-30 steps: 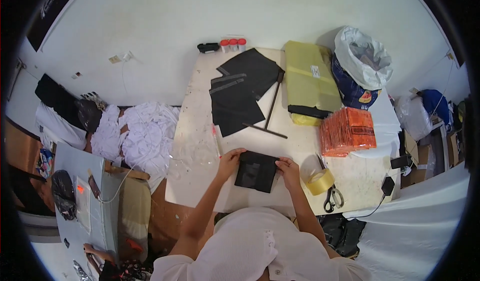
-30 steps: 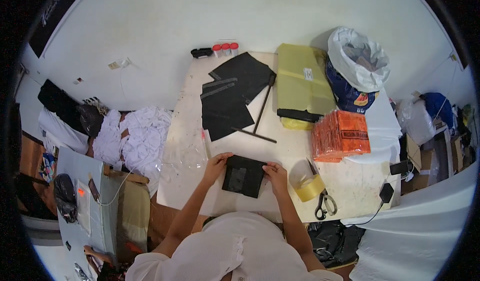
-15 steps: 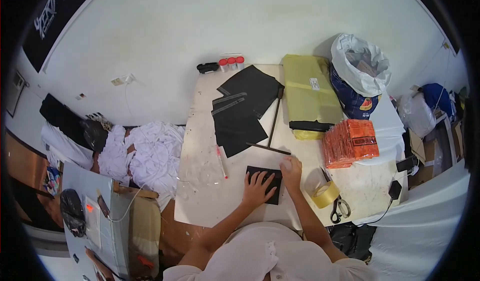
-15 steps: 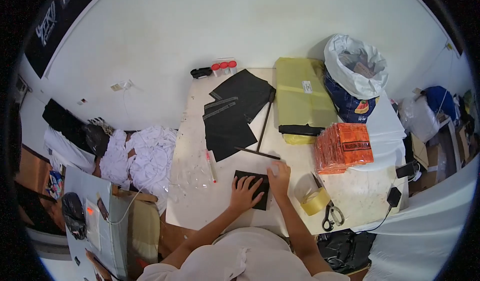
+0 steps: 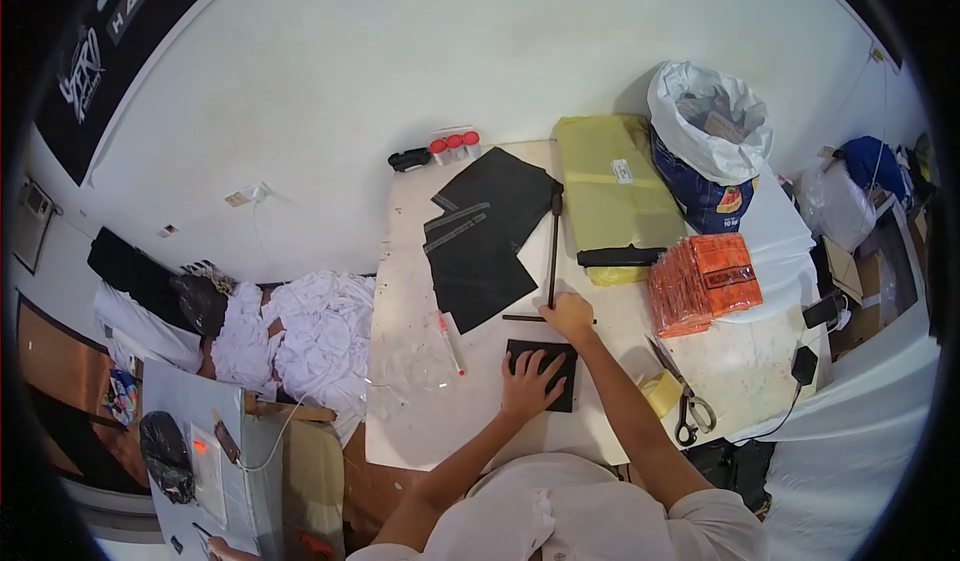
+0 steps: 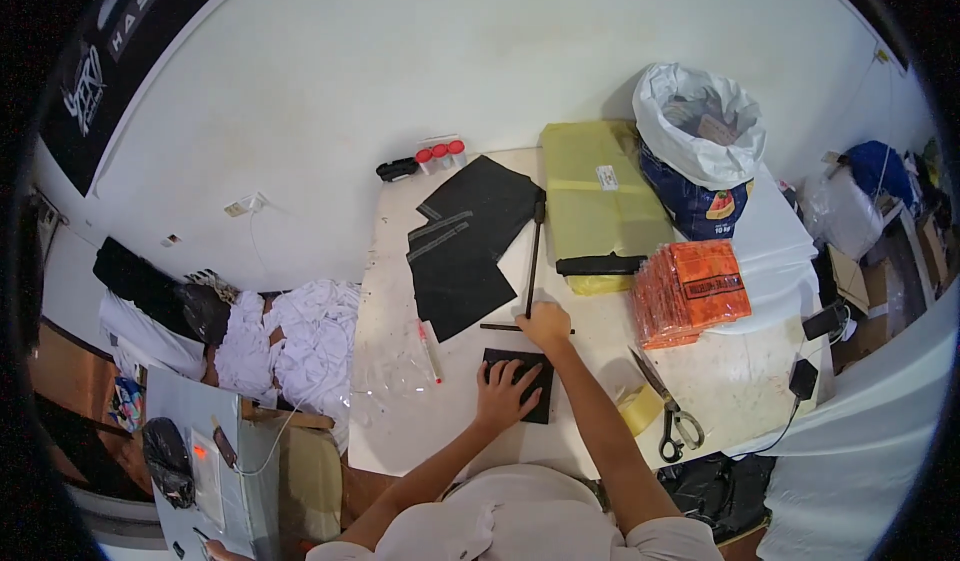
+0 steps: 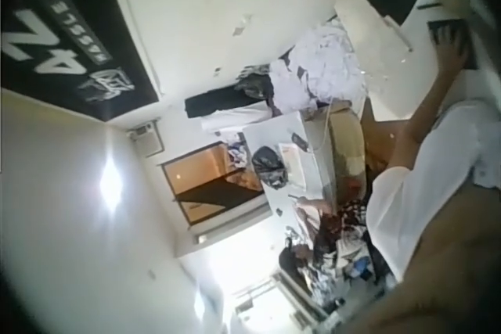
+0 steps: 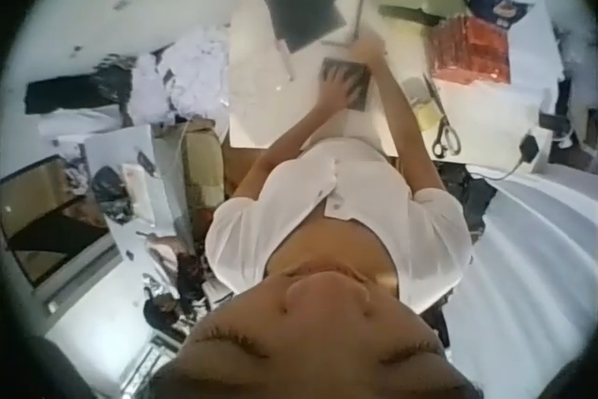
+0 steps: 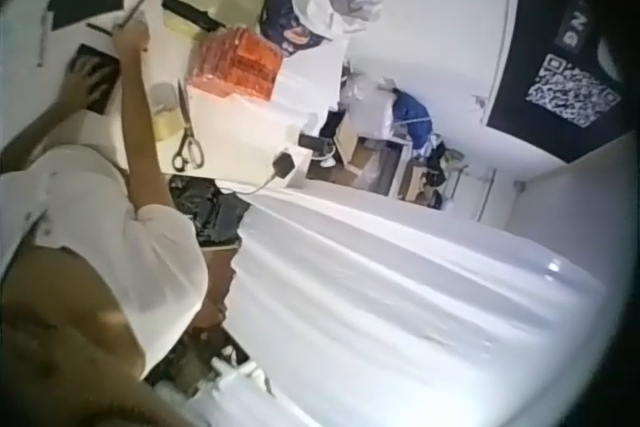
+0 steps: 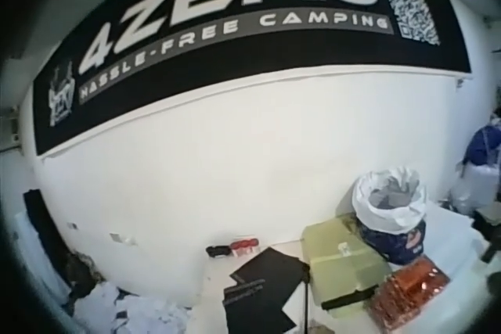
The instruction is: Packaging small items into black plastic bags and sealing them with tape.
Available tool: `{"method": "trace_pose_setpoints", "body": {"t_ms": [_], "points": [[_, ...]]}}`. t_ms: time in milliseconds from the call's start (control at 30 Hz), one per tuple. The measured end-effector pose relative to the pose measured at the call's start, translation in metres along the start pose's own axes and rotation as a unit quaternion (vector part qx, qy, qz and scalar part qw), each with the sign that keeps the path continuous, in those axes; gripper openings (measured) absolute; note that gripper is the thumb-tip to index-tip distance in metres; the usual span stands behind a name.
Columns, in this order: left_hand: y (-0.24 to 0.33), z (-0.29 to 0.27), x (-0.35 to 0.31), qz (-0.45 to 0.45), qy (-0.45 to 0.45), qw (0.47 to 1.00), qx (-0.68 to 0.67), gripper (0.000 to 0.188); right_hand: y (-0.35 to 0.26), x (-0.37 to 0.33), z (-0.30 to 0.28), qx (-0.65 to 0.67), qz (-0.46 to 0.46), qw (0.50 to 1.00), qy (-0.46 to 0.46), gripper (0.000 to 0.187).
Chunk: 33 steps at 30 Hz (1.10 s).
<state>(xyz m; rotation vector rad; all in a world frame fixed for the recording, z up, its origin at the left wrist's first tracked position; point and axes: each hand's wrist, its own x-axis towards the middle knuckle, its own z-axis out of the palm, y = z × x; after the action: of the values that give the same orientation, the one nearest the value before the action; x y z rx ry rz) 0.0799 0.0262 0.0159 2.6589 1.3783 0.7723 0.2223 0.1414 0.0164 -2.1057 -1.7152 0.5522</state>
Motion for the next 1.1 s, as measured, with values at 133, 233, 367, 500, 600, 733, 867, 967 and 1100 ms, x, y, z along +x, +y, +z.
{"method": "trace_pose_setpoints", "body": {"t_ms": [133,233,367,500,600,733,867,967,1100], "points": [[0.001,0.002,0.011,0.008,0.002,1.000,0.009,0.040,-0.001,-0.017,-0.010,0.010,-0.020,1.000,-0.002,0.034],[0.002,0.010,0.014,0.015,-0.010,1.000,0.005,0.038,0.002,-0.024,-0.006,0.010,-0.026,1.000,-0.010,0.034],[0.005,0.013,0.017,0.020,-0.006,1.000,0.001,0.036,0.011,-0.023,-0.003,0.000,-0.044,0.998,-0.036,0.034],[0.007,0.011,0.016,0.021,-0.005,1.000,0.004,0.038,0.012,-0.018,-0.012,0.007,-0.059,0.994,-0.096,0.035],[0.009,0.010,0.015,0.026,-0.004,1.000,0.016,0.038,0.017,-0.025,-0.017,0.031,-0.065,0.993,-0.097,0.035],[0.015,0.017,0.020,0.039,-0.023,0.999,-0.014,0.038,0.025,-0.030,-0.026,-0.036,-0.054,0.995,-0.077,0.042],[0.010,0.003,0.015,0.004,-0.056,0.998,-0.013,0.038,-0.013,-0.069,-0.072,0.084,-0.129,0.985,0.075,0.039],[0.025,-0.005,0.021,0.045,-0.032,0.992,-0.114,0.039,-0.012,-0.124,-0.134,0.250,-0.143,0.941,0.176,0.016],[0.057,-0.006,0.030,0.027,-0.153,0.891,-0.426,0.036,0.058,-0.189,-0.154,0.374,0.051,0.865,0.332,0.014]]}}
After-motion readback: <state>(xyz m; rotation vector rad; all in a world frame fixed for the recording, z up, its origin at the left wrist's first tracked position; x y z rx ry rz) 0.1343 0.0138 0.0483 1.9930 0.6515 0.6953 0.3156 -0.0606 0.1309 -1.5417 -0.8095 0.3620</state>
